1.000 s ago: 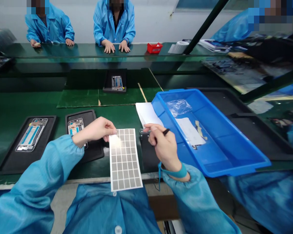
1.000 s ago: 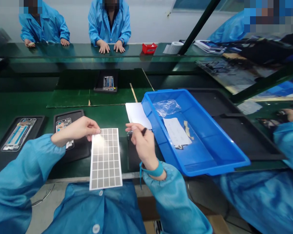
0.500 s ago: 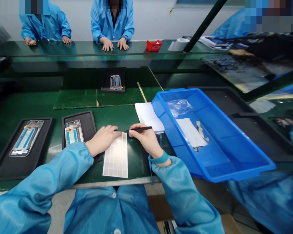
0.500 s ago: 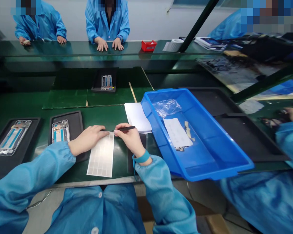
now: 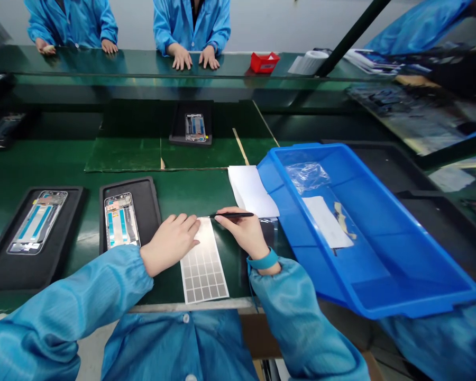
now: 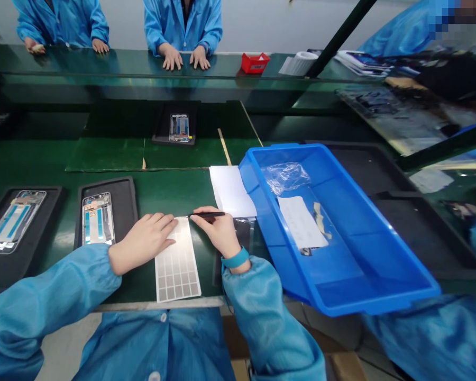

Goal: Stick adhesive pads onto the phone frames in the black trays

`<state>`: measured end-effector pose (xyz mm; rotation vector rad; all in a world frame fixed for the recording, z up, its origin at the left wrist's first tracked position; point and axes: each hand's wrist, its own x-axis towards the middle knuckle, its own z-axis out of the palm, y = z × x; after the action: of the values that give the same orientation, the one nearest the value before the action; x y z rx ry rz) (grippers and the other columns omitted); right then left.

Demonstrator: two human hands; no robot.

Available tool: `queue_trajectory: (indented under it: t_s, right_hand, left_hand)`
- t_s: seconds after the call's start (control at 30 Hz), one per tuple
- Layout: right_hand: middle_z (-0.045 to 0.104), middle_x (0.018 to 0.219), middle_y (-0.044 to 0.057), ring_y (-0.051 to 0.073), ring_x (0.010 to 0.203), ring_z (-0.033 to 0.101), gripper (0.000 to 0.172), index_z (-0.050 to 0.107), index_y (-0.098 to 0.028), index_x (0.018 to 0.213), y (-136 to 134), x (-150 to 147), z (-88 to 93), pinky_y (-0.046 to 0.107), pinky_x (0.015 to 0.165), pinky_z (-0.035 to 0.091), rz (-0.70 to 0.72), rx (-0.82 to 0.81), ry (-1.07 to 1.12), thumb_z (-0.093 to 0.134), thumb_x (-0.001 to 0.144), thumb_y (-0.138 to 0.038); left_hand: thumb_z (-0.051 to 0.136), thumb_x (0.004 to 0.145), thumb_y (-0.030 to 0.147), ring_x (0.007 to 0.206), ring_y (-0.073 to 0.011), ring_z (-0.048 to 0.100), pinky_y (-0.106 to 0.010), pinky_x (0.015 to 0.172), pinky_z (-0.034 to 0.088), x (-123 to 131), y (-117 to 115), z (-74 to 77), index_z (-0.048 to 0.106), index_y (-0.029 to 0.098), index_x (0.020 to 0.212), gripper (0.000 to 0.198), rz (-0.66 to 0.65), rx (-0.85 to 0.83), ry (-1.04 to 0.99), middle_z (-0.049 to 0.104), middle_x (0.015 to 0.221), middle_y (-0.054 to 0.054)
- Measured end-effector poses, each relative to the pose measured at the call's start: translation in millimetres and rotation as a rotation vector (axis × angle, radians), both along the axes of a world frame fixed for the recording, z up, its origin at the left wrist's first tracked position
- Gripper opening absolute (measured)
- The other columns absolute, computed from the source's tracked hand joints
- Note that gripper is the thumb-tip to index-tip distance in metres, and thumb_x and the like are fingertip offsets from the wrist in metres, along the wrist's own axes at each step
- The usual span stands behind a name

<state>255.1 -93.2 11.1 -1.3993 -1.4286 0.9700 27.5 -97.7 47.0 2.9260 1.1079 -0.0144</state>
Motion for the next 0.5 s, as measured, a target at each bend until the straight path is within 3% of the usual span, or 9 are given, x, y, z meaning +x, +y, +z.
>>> queue_trajectory:
  t_s: [0.5]
  right_hand:
    - [0.076, 0.092, 0.008, 0.025, 0.087, 0.071, 0.027, 0.076, -0.019, 0.089, 0.3, -0.3, 1.6, 0.041, 0.086, 0.057, -0.018, -0.015, -0.028, 0.078, 0.077, -0.043]
  left_hand:
    - [0.053, 0.097, 0.034, 0.107, -0.0270, 0.055, -0.038, 0.083, 0.040, 0.3, -1.5, 0.8, 0.056, 0.011, 0.129, 0.039, 0.004, -0.024, -0.019, 0.059, 0.127, -0.015]
